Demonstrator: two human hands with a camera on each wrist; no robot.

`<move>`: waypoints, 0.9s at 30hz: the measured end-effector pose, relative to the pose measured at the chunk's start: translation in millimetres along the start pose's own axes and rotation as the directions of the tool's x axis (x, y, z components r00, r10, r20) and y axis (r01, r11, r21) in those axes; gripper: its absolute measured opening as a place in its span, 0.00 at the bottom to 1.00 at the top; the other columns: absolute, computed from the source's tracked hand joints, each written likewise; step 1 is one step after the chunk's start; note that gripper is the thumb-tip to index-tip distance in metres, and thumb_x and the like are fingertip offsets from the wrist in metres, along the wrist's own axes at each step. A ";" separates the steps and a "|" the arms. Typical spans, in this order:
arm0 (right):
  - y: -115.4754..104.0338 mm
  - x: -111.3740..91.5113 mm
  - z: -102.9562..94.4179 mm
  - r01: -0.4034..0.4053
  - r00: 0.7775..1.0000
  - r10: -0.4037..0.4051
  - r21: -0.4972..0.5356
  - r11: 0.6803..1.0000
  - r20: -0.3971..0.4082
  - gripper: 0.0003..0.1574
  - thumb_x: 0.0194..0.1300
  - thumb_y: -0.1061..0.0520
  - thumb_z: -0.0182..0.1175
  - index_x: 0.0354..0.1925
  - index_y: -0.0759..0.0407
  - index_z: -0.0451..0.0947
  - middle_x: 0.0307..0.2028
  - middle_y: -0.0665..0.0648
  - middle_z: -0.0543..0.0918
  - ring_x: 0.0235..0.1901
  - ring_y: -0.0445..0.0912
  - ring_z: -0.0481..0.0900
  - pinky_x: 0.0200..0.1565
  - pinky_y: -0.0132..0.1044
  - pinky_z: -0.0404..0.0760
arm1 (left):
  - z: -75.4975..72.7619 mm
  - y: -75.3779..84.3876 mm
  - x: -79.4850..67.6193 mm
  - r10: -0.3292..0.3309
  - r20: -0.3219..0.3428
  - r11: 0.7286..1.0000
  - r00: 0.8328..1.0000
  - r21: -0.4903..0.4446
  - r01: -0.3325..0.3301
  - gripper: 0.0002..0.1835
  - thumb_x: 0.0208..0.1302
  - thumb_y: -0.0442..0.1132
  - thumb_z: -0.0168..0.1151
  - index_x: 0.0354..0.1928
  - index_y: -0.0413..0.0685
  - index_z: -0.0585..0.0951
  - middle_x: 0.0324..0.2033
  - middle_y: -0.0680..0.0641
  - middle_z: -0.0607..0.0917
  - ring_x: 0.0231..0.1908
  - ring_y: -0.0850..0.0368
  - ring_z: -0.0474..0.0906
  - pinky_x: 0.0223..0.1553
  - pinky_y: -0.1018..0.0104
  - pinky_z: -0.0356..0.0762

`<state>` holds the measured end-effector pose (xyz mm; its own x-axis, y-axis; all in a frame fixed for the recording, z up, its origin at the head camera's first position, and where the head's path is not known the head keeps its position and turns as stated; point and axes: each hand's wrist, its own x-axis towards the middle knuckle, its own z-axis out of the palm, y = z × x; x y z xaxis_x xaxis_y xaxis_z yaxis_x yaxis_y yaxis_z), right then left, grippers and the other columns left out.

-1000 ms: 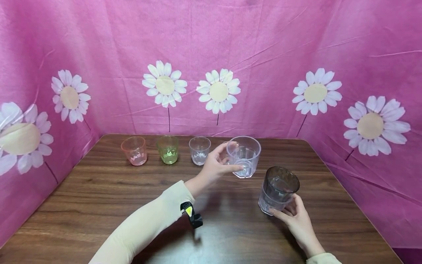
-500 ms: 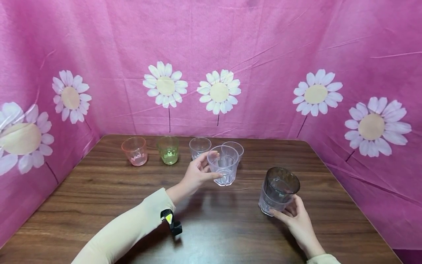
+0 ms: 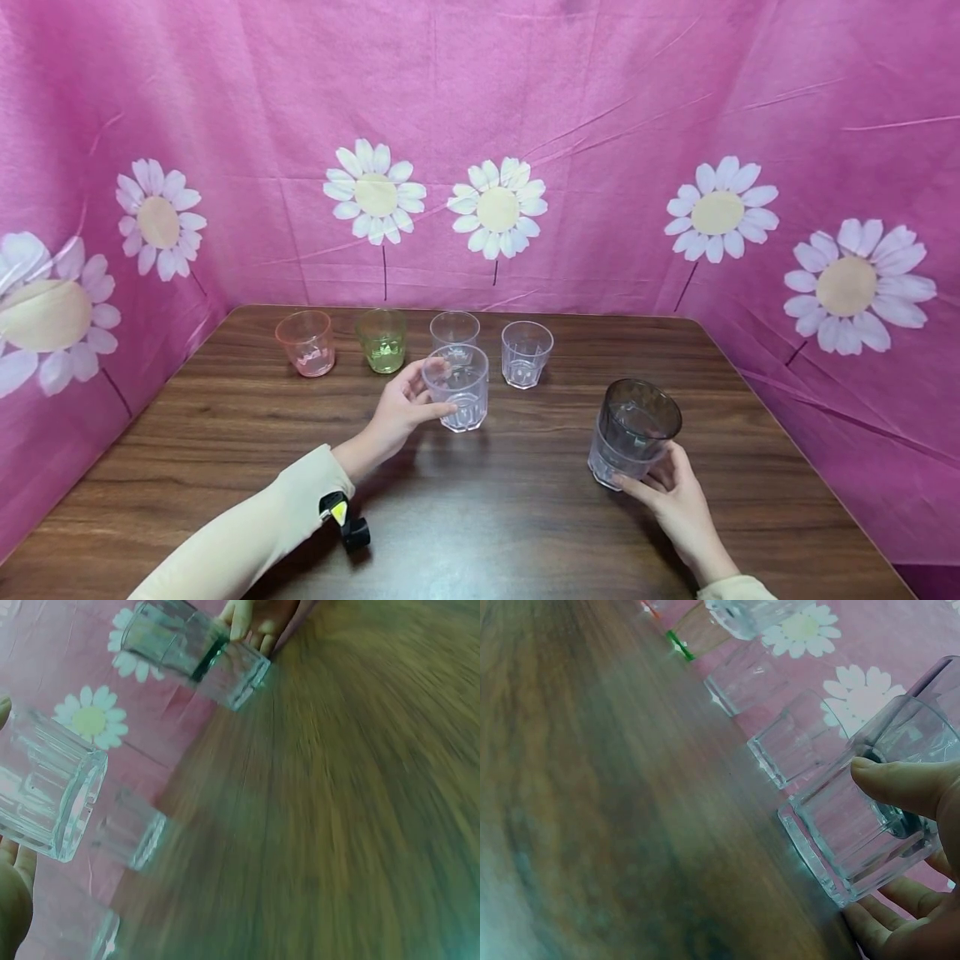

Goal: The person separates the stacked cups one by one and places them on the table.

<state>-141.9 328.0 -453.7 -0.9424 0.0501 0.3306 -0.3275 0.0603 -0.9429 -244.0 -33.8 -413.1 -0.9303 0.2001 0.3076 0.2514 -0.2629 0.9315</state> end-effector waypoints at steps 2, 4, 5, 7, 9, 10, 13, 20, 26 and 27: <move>0.3 -0.1 -0.1 -0.002 1.000 0.002 0.000 1.000 -0.001 0.44 0.54 0.82 0.61 0.61 0.48 0.67 0.49 0.41 0.82 0.46 0.33 0.80 0.43 0.24 0.81 | -6.8 -0.1 -1.9 -0.003 -0.032 1.000 0.999 0.007 0.003 0.38 0.43 0.17 0.71 0.61 0.26 0.69 0.58 0.28 0.76 0.60 0.38 0.73 0.59 0.63 0.77; 0.5 -0.2 -0.3 -0.004 1.000 0.004 -0.002 1.000 -0.003 0.44 0.54 0.82 0.61 0.61 0.48 0.67 0.49 0.41 0.82 0.46 0.33 0.80 0.43 0.24 0.81 | -13.5 0.1 -3.3 0.001 -0.056 1.000 0.998 0.014 -0.001 0.39 0.42 0.17 0.71 0.62 0.25 0.69 0.58 0.28 0.75 0.59 0.38 0.73 0.58 0.63 0.77; 0.6 -0.3 -0.5 -0.006 1.000 0.006 -0.001 1.000 -0.003 0.44 0.54 0.82 0.61 0.61 0.48 0.67 0.48 0.41 0.82 0.46 0.33 0.80 0.43 0.24 0.81 | -17.0 -0.1 -4.1 0.002 -0.067 1.000 0.998 0.016 -0.001 0.39 0.43 0.17 0.71 0.62 0.24 0.68 0.58 0.28 0.75 0.59 0.39 0.74 0.58 0.64 0.77; 0.8 -0.5 -0.7 -0.009 1.000 0.009 0.001 1.000 -0.003 0.44 0.54 0.82 0.61 0.61 0.48 0.67 0.48 0.41 0.82 0.46 0.33 0.80 0.43 0.24 0.81 | -23.7 -0.3 -5.6 0.004 -0.087 1.000 0.996 0.019 -0.003 0.39 0.43 0.17 0.70 0.62 0.24 0.68 0.58 0.27 0.75 0.58 0.41 0.74 0.57 0.65 0.78; 1.0 -0.3 -0.8 -0.012 1.000 0.012 0.003 1.000 -0.005 0.44 0.54 0.82 0.61 0.61 0.48 0.67 0.48 0.41 0.82 0.46 0.33 0.80 0.43 0.24 0.81 | -30.3 -0.6 -7.5 0.006 -0.107 1.000 0.994 0.027 -0.003 0.39 0.43 0.17 0.70 0.61 0.23 0.68 0.59 0.27 0.74 0.57 0.44 0.75 0.57 0.66 0.78; 1.1 -0.3 -0.8 -0.014 1.000 0.014 0.004 1.000 -0.006 0.44 0.54 0.82 0.61 0.61 0.48 0.67 0.49 0.41 0.82 0.46 0.33 0.80 0.43 0.24 0.81 | -33.7 -1.0 -8.7 0.007 -0.118 1.000 0.993 0.029 -0.003 0.38 0.43 0.17 0.70 0.61 0.23 0.68 0.59 0.27 0.75 0.56 0.46 0.76 0.57 0.66 0.78; 1.4 0.1 -0.5 -0.022 1.000 0.022 0.002 1.000 -0.009 0.44 0.54 0.82 0.61 0.61 0.47 0.67 0.49 0.41 0.82 0.46 0.33 0.80 0.43 0.24 0.81 | -43.6 -1.5 -13.1 0.009 -0.146 0.999 0.989 0.039 -0.003 0.38 0.43 0.17 0.71 0.61 0.23 0.68 0.59 0.27 0.74 0.56 0.49 0.76 0.56 0.68 0.78; 1.3 -0.3 -0.5 -0.040 0.999 0.040 -0.001 0.999 -0.011 0.43 0.55 0.81 0.61 0.60 0.47 0.66 0.49 0.40 0.82 0.47 0.32 0.80 0.44 0.23 0.81 | -67.6 3.1 -24.4 -0.002 -0.197 0.999 0.980 0.047 0.012 0.39 0.43 0.17 0.71 0.62 0.23 0.67 0.59 0.26 0.73 0.53 0.56 0.77 0.55 0.70 0.78; 1.3 -0.3 -1.1 -0.036 0.999 0.036 0.001 0.999 -0.008 0.43 0.55 0.81 0.61 0.60 0.48 0.67 0.49 0.40 0.82 0.47 0.33 0.80 0.44 0.23 0.81 | -90.8 10.6 -33.9 -0.007 -0.272 0.997 0.962 0.072 0.027 0.37 0.45 0.14 0.69 0.60 0.22 0.67 0.57 0.31 0.76 0.51 0.60 0.78 0.54 0.71 0.78; 1.3 -0.2 -1.1 -0.035 0.999 0.035 0.002 0.999 -0.007 0.43 0.55 0.81 0.61 0.60 0.48 0.67 0.49 0.40 0.82 0.47 0.33 0.80 0.44 0.24 0.81 | -95.1 11.5 -35.8 -0.004 -0.284 0.996 0.959 0.080 0.028 0.36 0.45 0.14 0.69 0.60 0.22 0.67 0.56 0.32 0.76 0.51 0.60 0.78 0.54 0.71 0.78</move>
<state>-142.0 329.2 -455.0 -0.9527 0.0596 0.2981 -0.2949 0.0568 -0.9538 -233.3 -133.8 -431.9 -0.9689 -0.0752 0.2357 0.2457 -0.1807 0.9523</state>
